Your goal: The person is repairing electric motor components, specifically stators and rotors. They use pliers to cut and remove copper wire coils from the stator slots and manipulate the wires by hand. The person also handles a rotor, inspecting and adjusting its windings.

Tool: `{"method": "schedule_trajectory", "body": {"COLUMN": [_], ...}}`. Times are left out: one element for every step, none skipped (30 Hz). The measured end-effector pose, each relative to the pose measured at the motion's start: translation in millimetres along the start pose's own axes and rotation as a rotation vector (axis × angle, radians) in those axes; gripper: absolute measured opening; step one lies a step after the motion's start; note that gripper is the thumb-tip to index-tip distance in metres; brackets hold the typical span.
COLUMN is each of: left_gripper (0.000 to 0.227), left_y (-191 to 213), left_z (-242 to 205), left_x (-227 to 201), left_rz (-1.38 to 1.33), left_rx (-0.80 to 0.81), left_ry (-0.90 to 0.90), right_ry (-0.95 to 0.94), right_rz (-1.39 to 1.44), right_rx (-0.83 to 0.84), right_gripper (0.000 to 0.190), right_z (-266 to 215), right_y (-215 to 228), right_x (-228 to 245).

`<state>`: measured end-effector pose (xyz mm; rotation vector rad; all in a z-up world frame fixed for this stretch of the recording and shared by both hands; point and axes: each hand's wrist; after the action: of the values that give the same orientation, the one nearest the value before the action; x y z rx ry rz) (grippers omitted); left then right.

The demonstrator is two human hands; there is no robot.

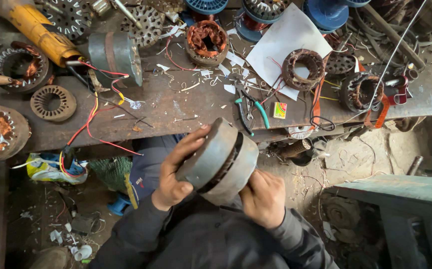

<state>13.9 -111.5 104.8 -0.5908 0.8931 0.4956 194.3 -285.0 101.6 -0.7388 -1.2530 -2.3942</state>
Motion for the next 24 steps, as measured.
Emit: {"method": "schedule_trajectory", "body": {"left_gripper": [0.082,0.081,0.082,0.083,0.084,0.073,0.063,0.054,0.047,0.042,0.035,0.031,0.029,0.026,0.023,0.021,0.019,0.019,0.02,0.024,0.03,0.037,0.048,0.06], "left_y": [4,8,13,20,26,33,41,47,54,58,61,65,65,61,55,48,38,28,19,11,4,-1,-6,-10], "left_z": [3,5,7,11,16,25,35,40,43,44,40,40,42,36,30,25,20,18,16,12,7,6,5,3], "left_x": [-3,-5,-8,-10,-9,-7,-2,1,2,3,0,-3,-4,-7,-9,-11,-11,-12,-14,-16,-20,-24,-26,-30], "left_rz": [0.032,0.063,0.105,0.147,0.188,0.367,0.545,0.723,0.901,1.073,1.007,0.936,0.864,0.88,0.895,0.914,0.72,0.528,0.335,0.252,0.169,0.086,0.057,0.026], "left_rx": [0.045,0.088,0.147,0.209,0.271,0.168,0.064,-0.046,-0.157,-0.265,-0.331,-0.385,-0.437,-0.387,-0.338,-0.295,-0.279,-0.264,-0.246,-0.209,-0.172,-0.131,-0.102,-0.073], "left_ry": [-0.033,-0.063,-0.106,-0.151,-0.195,-0.203,-0.21,-0.207,-0.202,-0.197,-0.114,-0.045,0.026,0.021,0.015,0.004,0.009,0.012,0.015,0.021,0.027,0.028,0.054,0.085], "right_ry": [-0.058,-0.228,-0.397,-0.565,-0.686,-0.801,-0.914,-0.734,-0.655,-0.602,-0.579,-0.558,-0.544,-0.543,-0.546,-0.541,-0.537,-0.534,-0.53,-0.531,-0.539,-0.538,-0.536,-0.541], "right_rz": [0.032,0.324,0.617,0.908,1.026,1.139,1.248,1.116,1.083,1.065,1.077,1.11,1.119,1.137,1.156,1.162,1.171,1.182,1.189,1.201,1.208,1.215,1.226,1.23], "right_rx": [0.034,0.082,0.13,0.176,0.071,-0.038,-0.153,-0.073,-0.052,-0.059,-0.07,-0.1,-0.107,-0.118,-0.121,-0.117,-0.114,-0.105,-0.097,-0.093,-0.084,-0.077,-0.072,-0.065], "right_gripper": [0.017,0.014,0.017,0.023,0.028,0.042,0.059,0.063,0.062,0.061,0.06,0.059,0.058,0.057,0.056,0.055,0.053,0.052,0.051,0.05,0.049,0.048,0.047,0.046], "right_z": [-8,-18,-27,-37,-47,-53,-57,-59,-59,-59,-55,-46,-37,-34,-33,-29,-27,-23,-19,-20,-22,-20,-20,-19], "right_y": [-7,-15,-24,-30,-36,-43,-48,-48,-48,-45,-42,-40,-40,-37,-35,-36,-36,-38,-40,-40,-41,-42,-44,-46], "right_x": [-13,-26,-38,-48,-55,-60,-64,-68,-71,-72,-73,-76,-77,-75,-72,-70,-67,-65,-64,-61,-58,-57,-55,-54]}}
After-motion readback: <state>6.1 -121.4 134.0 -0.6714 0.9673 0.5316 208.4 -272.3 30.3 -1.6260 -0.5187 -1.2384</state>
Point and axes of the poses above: each hand's wrist, its own z-axis towards the middle knuckle, its own y-axis out of the back of the hand, x = y × z, and after that the axes turned 4 degrees about -x, right-handed
